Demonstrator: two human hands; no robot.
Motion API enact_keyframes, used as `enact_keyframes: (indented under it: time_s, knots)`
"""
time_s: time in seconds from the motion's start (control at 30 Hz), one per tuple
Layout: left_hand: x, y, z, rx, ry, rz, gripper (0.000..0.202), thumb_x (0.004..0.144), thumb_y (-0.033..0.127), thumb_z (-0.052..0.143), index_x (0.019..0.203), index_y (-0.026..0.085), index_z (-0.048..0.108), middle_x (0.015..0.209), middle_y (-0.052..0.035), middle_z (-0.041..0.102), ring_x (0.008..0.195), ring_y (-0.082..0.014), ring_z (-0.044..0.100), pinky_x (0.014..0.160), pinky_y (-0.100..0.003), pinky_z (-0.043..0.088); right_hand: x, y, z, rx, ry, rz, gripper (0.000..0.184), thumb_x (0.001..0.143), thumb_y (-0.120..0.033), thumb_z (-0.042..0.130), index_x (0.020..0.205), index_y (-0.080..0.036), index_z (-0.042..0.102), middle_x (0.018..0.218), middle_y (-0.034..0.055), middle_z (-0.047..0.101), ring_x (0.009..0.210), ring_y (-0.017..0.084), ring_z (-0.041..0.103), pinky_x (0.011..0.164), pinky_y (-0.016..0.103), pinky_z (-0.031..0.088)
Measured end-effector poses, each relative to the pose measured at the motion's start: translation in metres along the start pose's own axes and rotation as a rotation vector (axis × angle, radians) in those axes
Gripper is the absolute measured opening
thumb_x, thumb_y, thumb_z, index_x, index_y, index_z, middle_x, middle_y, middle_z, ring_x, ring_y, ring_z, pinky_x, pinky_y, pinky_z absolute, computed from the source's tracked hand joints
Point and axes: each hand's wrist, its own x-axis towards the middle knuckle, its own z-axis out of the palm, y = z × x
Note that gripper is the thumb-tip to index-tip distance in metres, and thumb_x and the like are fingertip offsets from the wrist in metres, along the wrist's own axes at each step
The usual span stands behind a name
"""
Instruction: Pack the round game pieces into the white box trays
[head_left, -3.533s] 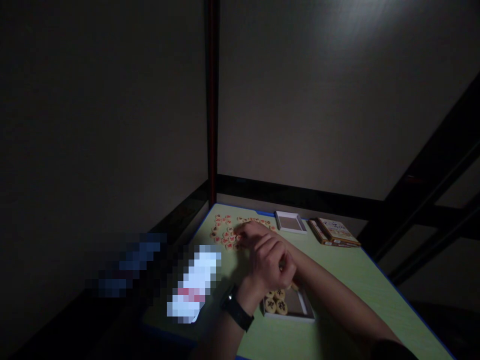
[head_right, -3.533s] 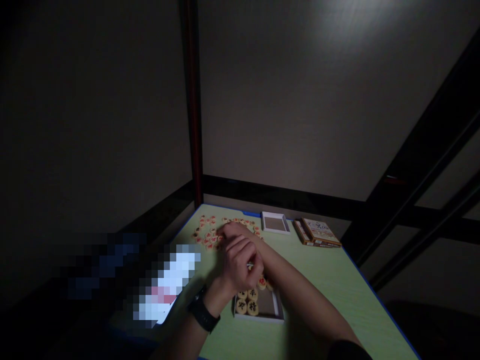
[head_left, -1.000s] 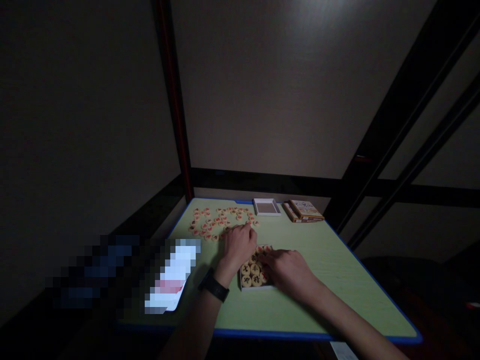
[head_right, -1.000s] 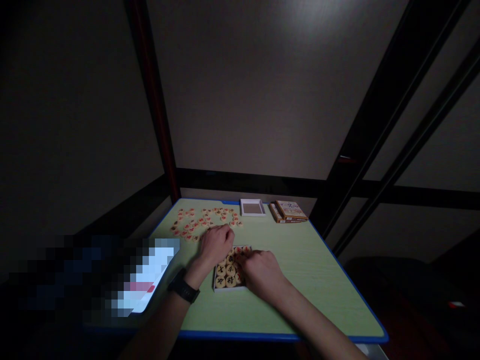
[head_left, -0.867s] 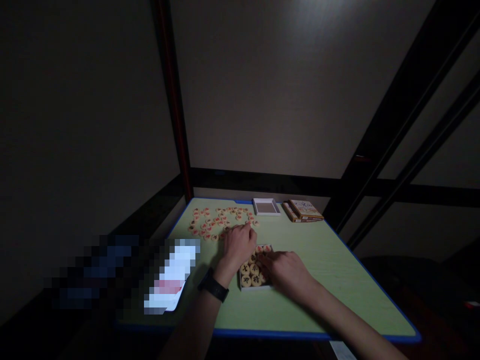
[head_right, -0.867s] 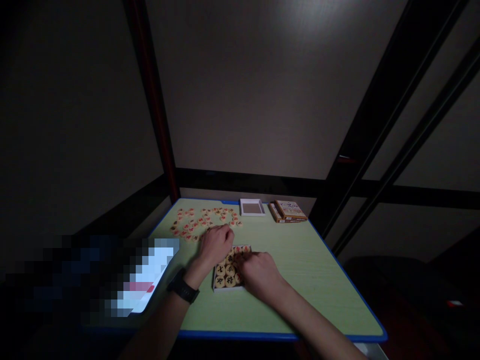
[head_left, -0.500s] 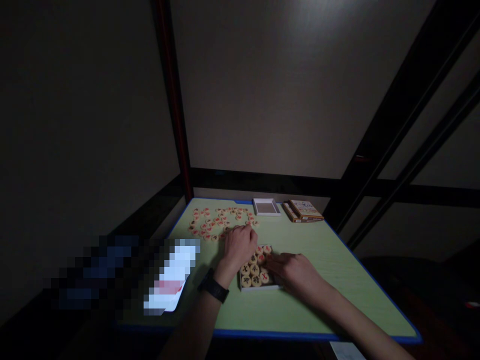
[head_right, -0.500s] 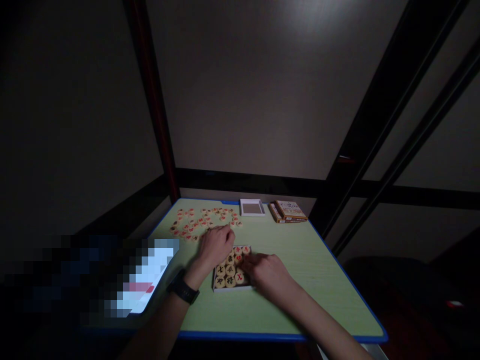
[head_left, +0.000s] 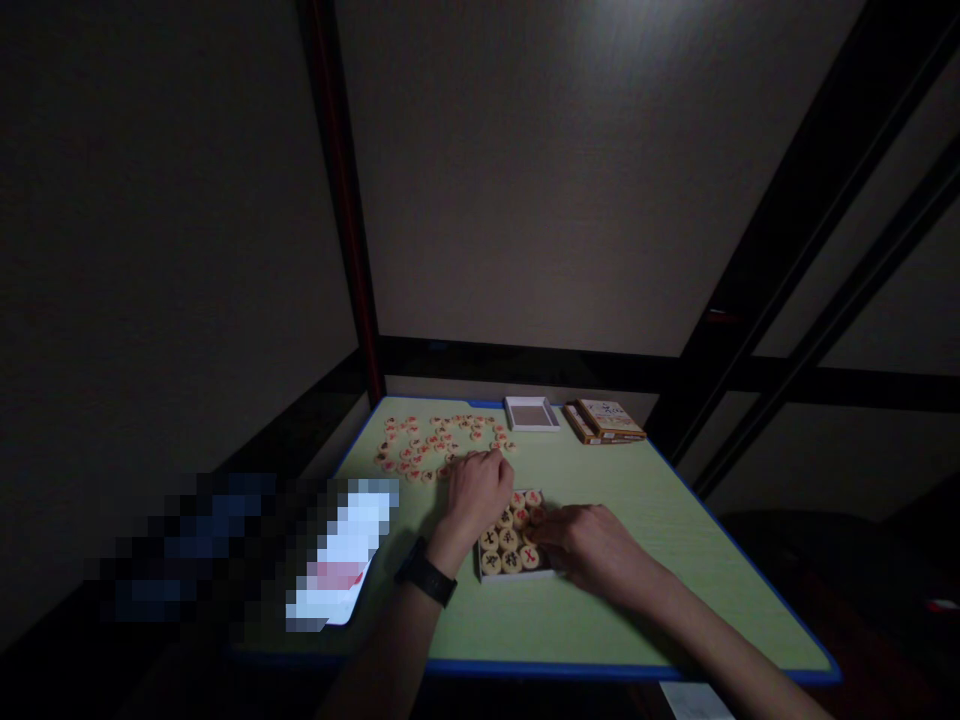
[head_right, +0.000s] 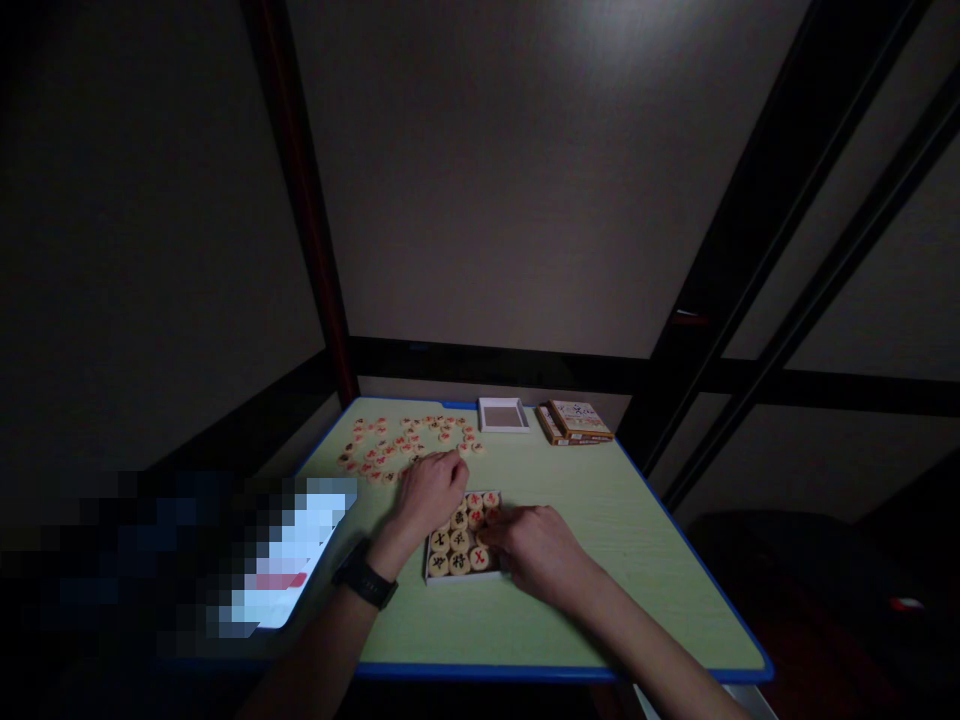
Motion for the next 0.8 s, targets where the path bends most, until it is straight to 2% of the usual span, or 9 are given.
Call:
enact_keyframes:
  time_s: [0.43, 0.63, 0.8]
  knots:
    - [0.0, 0.0, 0.001, 0.004, 0.012, 0.008, 0.03, 0.093, 0.022, 0.038, 0.087, 0.02, 0.067, 0.093, -0.0059, 0.073, 0.088, -0.0191, 0.067, 0.079, -0.028, 0.048, 0.0, 0.0, -0.003, -0.018, -0.032, -0.03, 0.013, 0.083, -0.014, 0.057, 0.08, -0.021, 0.067, 0.084, 0.0016, 0.069, 0.074, 0.015, 0.061, 0.059, 0.028, 0.026]
    - [0.0, 0.0, 0.0, 0.001, 0.014, 0.007, 0.031, 0.093, 0.022, 0.037, 0.087, 0.02, 0.067, 0.093, -0.0059, 0.074, 0.088, -0.0191, 0.067, 0.078, -0.028, 0.048, 0.002, -0.001, -0.003, -0.019, -0.02, 0.001, 0.013, 0.081, -0.012, 0.056, 0.077, -0.02, 0.065, 0.079, 0.0015, 0.068, 0.069, 0.014, 0.058, 0.058, 0.029, 0.024]
    - [-0.001, 0.002, -0.002, -0.005, -0.003, -0.014, 0.03, 0.094, 0.022, 0.038, 0.089, 0.02, 0.067, 0.095, -0.0058, 0.073, 0.09, -0.0187, 0.066, 0.081, -0.028, 0.047, 0.0, -0.007, -0.011, 0.034, -0.019, 0.025, 0.013, 0.084, -0.017, 0.056, 0.079, -0.021, 0.068, 0.081, 0.0017, 0.07, 0.072, 0.015, 0.061, 0.06, 0.027, 0.029]
